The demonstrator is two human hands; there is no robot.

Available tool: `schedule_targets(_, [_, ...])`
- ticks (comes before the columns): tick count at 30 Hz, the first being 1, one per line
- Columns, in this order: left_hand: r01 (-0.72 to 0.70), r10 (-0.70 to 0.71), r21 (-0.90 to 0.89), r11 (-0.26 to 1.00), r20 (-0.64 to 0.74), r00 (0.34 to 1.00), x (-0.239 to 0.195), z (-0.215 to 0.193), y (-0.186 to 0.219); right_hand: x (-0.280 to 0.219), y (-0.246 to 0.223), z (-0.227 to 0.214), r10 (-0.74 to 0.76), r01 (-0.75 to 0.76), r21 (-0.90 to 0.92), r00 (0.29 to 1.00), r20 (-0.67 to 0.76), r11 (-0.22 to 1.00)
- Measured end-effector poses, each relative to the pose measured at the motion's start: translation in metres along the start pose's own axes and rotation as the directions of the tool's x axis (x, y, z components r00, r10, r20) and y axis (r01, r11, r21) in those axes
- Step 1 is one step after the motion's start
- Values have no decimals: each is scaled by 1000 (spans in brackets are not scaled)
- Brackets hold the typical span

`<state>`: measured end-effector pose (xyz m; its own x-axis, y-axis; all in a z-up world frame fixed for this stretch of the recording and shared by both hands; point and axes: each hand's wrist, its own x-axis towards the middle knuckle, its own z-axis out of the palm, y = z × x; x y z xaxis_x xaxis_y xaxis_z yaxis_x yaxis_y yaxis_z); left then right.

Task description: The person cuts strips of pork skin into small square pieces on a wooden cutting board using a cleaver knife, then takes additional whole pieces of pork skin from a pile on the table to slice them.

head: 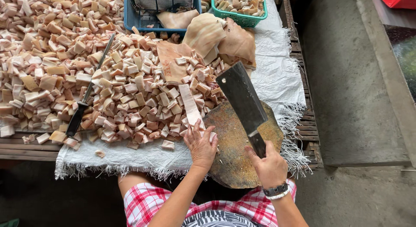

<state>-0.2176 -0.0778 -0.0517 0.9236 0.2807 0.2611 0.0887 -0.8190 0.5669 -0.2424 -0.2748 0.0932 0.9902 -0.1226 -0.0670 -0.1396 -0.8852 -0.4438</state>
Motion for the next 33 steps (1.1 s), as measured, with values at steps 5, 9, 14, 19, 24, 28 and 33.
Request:
schedule_targets(5, [-9,8,-17,1000,-11,1000,-3,0,-2,0,-22,-17,-127,128,3,987,-96,992])
schedule_targets(9, [-12,12,-10,1000,-8,1000,-1,-1,-2,-4,-31,-28,-199,196,-31,964,-176,980])
schedule_targets(14, [-6,7,-16,1000,23,1000,-1,-2,-2,-2,-32,-34,-265,243,-124,940,-215,962])
schedule_targets(19, [0,0,-34,999,21,1000,-1,-3,0,-2,-35,-38,-259,234,-132,938,-229,963])
schedule_targets(24, [13,-11,-43,999,36,999,-2,-4,-1,-3,-39,-42,-184,168,-130,974,-128,977])
schedule_targets(28, [5,-4,-34,999,22,1000,-1,-4,-1,-3,-33,-40,-144,133,-118,986,-86,984])
schedule_targets(33, [-2,2,-22,1000,9,1000,-2,-5,-1,4,-17,-28,-106,-28,530,969,222,847])
